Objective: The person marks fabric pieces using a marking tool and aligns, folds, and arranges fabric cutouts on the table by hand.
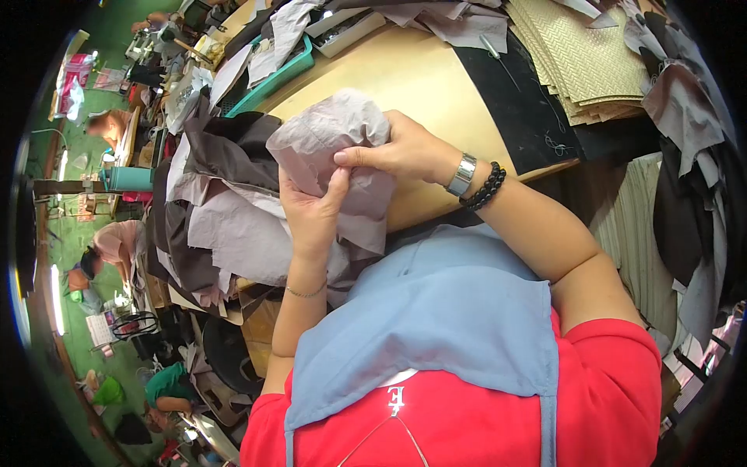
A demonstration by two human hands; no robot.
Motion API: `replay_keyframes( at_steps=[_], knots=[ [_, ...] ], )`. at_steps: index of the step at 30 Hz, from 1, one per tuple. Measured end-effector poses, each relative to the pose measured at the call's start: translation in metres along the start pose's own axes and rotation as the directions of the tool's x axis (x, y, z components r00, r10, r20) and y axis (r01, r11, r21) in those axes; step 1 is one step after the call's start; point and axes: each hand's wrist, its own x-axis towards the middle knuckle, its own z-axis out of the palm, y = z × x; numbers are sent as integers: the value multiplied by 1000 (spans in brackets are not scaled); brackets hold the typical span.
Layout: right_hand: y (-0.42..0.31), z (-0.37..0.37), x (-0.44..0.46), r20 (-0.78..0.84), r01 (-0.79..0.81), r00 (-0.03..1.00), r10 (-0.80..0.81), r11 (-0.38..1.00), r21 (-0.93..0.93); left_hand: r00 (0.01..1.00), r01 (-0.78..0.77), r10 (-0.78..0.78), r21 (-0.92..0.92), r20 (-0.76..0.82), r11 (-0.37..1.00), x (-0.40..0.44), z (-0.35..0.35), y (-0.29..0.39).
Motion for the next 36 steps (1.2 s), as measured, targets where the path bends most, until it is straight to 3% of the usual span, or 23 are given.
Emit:
replay_keyframes(
  at_steps=[4, 10, 13, 16, 22, 25, 28, 31, 33, 36],
  knots=[
    [-1, 1, -2, -33, -31, 999, 31, 999, 12, 1000, 6, -6, -24, 5, 1000, -1, 0, 1],
    [5, 1, 1, -210, 28, 977, -25, 1000, 9, 980, 195, -191, -104, 51, 975, -6, 2, 0],
    [4, -7, 5, -284, 1, 959, 19, 998, 69, 925, 345, -344, 21, 165, 938, -11, -3, -5],
    [-4, -13, 3, -231, -41, 969, 91, 977, 210, 903, 407, -402, -6, 152, 913, -11, -5, -3],
    [5, -22, -4, -152, 15, 988, -14, 1000, 10, 939, 340, -330, -109, 100, 934, -11, -2, -1],
    [2, -23, -4, -196, 6, 981, -1, 1000, 28, 937, 278, -301, 144, 179, 950, -19, -7, -6],
    [0, -18, -8, -208, 0, 975, 82, 930, 368, 940, 313, -313, 24, 138, 949, -21, -11, -8],
    [7, -29, -10, 131, -34, 989, 67, 970, -239, 942, 331, -322, -110, 90, 937, -16, -11, 13],
    [9, -25, -11, 124, 8, 992, 6, 994, -112, 948, 318, -310, -143, 76, 937, -12, -14, 19],
    [7, -23, -11, 100, 27, 995, -20, 997, -72, 966, 126, -175, 245, 192, 961, -16, -18, 23]
  ],
)
